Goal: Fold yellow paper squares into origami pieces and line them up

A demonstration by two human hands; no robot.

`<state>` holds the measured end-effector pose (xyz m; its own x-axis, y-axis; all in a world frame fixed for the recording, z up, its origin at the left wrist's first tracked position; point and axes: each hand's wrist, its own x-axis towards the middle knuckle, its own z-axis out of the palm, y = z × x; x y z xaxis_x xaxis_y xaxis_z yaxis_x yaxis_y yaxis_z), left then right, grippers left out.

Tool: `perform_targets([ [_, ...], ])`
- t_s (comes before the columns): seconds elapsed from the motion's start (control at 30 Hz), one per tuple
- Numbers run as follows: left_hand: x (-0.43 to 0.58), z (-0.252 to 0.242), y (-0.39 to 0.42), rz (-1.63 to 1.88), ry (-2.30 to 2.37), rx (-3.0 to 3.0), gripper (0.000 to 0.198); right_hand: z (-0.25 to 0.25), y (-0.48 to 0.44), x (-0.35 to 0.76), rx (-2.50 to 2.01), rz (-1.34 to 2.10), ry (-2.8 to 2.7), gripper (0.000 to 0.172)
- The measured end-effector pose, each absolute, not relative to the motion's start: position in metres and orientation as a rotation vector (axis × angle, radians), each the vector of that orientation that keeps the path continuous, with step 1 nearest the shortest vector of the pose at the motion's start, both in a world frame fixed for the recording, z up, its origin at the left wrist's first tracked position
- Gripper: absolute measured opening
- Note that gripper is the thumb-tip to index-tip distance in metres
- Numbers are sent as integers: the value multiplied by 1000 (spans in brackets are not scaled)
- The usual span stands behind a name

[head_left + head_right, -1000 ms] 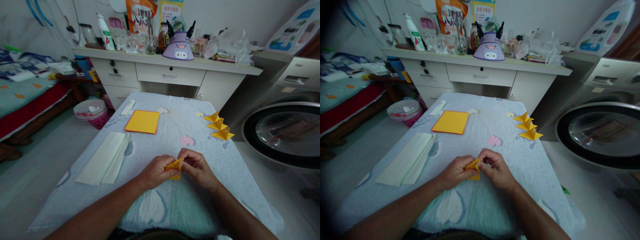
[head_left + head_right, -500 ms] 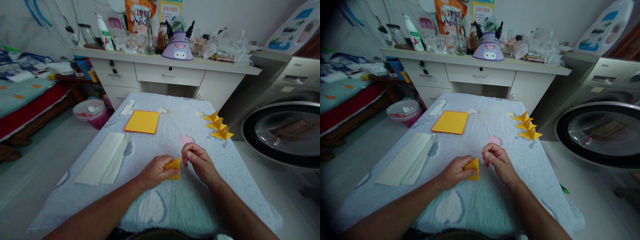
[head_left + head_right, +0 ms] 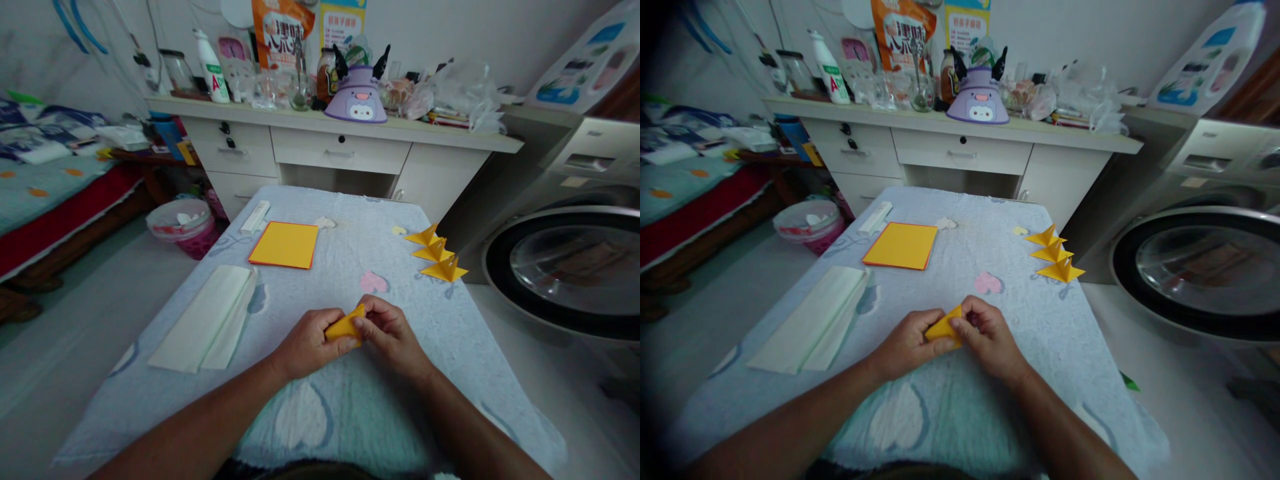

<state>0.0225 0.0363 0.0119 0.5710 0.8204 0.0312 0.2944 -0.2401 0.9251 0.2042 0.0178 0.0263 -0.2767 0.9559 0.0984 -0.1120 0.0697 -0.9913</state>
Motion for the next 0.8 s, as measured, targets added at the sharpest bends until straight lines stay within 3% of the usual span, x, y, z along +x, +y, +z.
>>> perform_targets([
  [0.43, 25, 6, 42, 866, 826, 1331, 30, 19, 19, 197, -919, 1535, -1384, 24],
  [0.8, 26, 5, 43, 817, 843, 1385, 30, 20, 20, 201, -967, 1457, -1387, 27],
])
